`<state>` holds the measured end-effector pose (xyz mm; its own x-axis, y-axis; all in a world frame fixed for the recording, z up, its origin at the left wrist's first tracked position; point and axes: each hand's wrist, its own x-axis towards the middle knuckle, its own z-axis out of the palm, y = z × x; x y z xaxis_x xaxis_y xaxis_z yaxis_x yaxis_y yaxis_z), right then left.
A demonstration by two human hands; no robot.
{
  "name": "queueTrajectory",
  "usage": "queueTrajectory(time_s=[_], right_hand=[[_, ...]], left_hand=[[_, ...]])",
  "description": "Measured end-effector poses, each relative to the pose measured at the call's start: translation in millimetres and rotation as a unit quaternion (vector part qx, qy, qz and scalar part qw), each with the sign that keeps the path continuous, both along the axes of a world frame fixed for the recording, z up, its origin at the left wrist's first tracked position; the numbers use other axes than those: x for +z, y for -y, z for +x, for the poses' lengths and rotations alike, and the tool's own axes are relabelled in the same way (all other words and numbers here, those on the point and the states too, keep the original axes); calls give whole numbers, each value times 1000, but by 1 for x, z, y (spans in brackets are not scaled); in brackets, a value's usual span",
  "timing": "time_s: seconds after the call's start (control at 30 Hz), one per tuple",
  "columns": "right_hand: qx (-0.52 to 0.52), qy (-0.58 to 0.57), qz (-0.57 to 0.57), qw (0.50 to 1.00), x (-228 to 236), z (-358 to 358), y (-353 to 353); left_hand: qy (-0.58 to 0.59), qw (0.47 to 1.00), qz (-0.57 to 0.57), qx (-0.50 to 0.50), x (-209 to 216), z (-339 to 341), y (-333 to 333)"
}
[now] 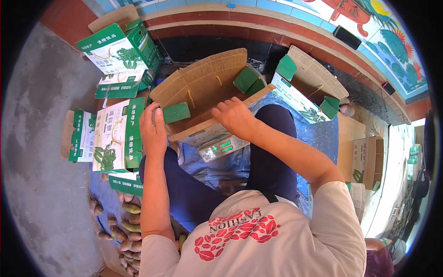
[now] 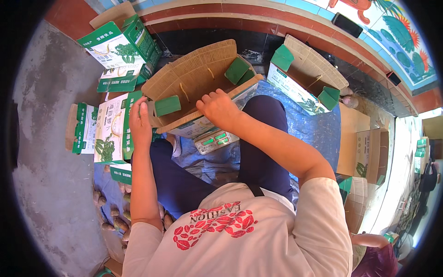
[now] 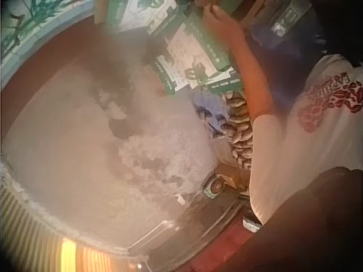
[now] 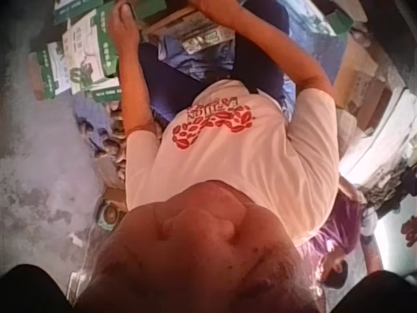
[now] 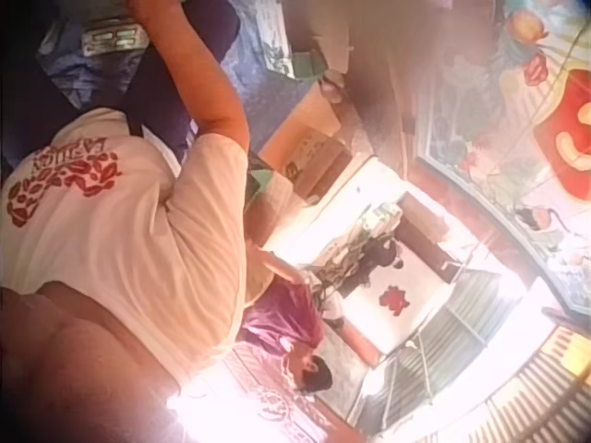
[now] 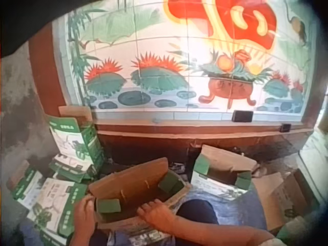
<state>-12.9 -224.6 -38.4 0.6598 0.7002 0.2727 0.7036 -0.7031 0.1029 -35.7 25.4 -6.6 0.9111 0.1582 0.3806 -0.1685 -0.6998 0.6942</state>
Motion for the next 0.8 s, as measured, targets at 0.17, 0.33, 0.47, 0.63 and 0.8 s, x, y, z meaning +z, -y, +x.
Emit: queueTrajectory(time_s=[0.17,0.33,0.47,0.63,0.8], right_hand=[[30,-57,114,991,24,0,16],[29,-70,154,985,47,3,29],[-43,-49,229,971,51,14,50],[-89,-86,300,946,59,36,67],[-121,-138,400,898,41,64,78]], left_hand=[[0,1000,0,8,0,4,4],[-3,1000,-18,11,2,5,3],[0,1000,-20,8,0,9,6],[-3,999,-26,28,-1,9,5],[21,999,-17,30,-7,15,12]])
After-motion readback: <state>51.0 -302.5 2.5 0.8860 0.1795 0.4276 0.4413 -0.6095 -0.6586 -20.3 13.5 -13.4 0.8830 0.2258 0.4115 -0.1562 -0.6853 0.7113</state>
